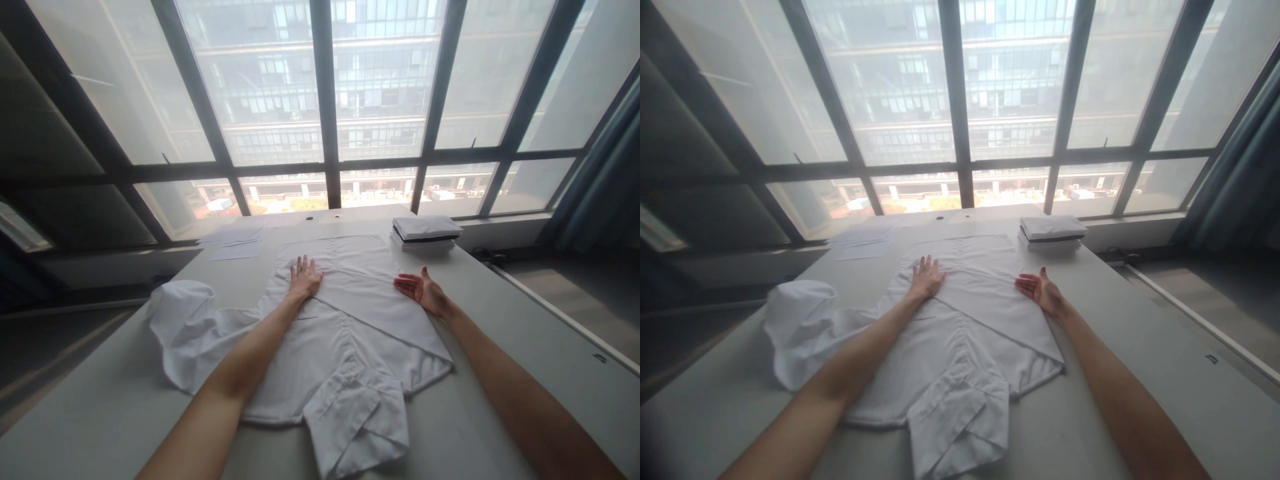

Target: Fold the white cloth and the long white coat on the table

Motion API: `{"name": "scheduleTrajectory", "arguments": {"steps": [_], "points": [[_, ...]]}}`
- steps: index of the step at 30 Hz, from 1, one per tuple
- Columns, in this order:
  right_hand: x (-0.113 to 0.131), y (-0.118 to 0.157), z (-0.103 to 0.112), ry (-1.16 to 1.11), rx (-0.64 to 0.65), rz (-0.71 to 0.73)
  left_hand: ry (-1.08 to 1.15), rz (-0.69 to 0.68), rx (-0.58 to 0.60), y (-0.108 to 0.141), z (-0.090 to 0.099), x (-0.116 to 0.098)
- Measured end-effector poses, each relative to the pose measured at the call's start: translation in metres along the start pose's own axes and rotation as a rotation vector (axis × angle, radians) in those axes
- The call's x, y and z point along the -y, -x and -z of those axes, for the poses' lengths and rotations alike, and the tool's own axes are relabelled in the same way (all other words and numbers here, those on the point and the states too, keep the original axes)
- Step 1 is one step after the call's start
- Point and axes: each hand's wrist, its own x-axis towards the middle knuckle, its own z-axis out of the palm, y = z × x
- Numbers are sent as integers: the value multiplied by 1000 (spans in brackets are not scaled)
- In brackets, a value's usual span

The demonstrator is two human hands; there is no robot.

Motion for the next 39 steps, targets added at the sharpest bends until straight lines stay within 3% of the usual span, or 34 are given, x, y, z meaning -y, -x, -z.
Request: {"name": "scheduleTrajectory", "arguments": {"steps": [6,39], "points": [[-2,0,2,19,18,13,6,38,55,0,-1,0],[-2,3,0,70,-1,34,2,53,54,-1,0,0]]}}
